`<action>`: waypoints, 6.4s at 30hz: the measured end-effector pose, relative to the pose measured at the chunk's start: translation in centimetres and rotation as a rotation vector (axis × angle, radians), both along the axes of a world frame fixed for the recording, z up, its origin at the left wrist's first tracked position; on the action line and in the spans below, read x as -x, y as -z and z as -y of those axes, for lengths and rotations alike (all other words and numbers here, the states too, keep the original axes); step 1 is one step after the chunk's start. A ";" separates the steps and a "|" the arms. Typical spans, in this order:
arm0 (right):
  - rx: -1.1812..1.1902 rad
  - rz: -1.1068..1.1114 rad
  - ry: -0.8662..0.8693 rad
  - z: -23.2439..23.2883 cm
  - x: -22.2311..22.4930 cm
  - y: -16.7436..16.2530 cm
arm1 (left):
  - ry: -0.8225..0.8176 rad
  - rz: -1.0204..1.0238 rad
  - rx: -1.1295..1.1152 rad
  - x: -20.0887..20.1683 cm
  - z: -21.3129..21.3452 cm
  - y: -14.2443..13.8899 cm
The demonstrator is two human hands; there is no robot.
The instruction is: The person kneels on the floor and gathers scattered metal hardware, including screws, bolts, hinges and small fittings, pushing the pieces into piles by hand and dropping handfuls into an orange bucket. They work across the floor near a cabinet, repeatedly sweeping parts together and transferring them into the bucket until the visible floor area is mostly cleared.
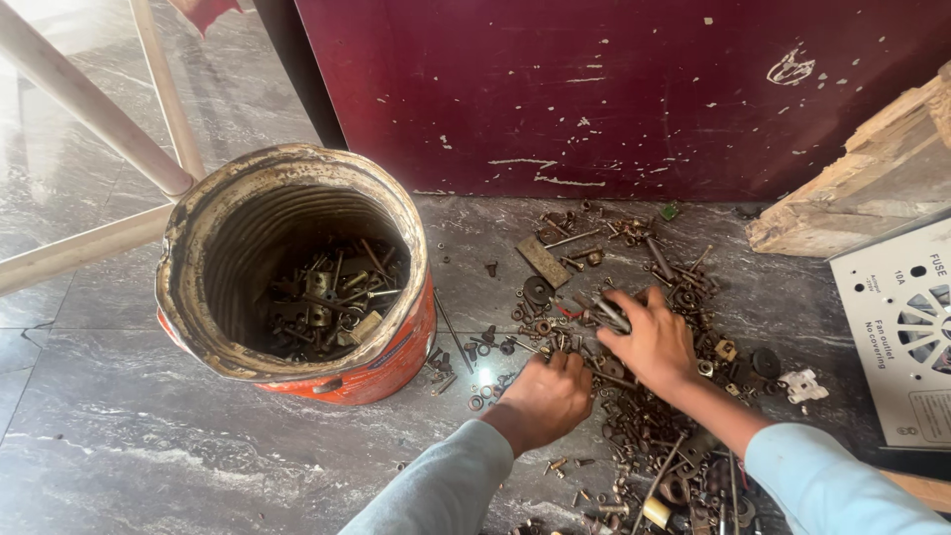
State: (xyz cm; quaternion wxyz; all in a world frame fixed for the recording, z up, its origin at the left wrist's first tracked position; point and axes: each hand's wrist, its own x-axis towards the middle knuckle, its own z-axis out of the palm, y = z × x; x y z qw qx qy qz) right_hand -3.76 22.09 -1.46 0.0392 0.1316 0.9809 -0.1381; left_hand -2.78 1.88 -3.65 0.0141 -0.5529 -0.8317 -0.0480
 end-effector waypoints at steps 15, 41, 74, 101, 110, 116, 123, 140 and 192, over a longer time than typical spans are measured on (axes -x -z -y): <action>0.392 0.124 0.264 -0.1 0.2 -3.0 | -0.212 0.349 -0.184 1.5 2.8 -4.2; 1.345 -0.103 0.050 16.1 5.3 -21.1 | -0.958 0.391 -1.029 6.3 9.6 -23.3; 0.265 0.063 -0.479 26.6 8.7 -22.5 | -1.287 0.526 -0.508 9.6 18.8 -17.7; -0.038 0.657 -0.411 5.5 0.8 -5.0 | -0.457 0.482 0.226 -1.8 9.9 -5.9; -0.173 0.441 -0.497 7.7 1.1 -2.3 | -0.451 0.311 0.097 -1.4 8.2 -1.9; -0.151 0.051 -0.687 6.6 -3.1 1.9 | -0.348 0.180 -0.068 -1.5 8.3 -1.7; -0.205 -0.058 -0.775 5.9 -2.9 2.8 | -0.333 0.115 -0.082 -1.0 8.0 -0.5; -0.227 -0.213 -0.800 5.6 -1.6 1.9 | -0.350 0.121 -0.258 0.5 7.9 -0.9; 1.332 -0.017 0.233 9.0 1.5 -3.6 | -0.707 0.572 -0.594 4.7 6.5 -5.1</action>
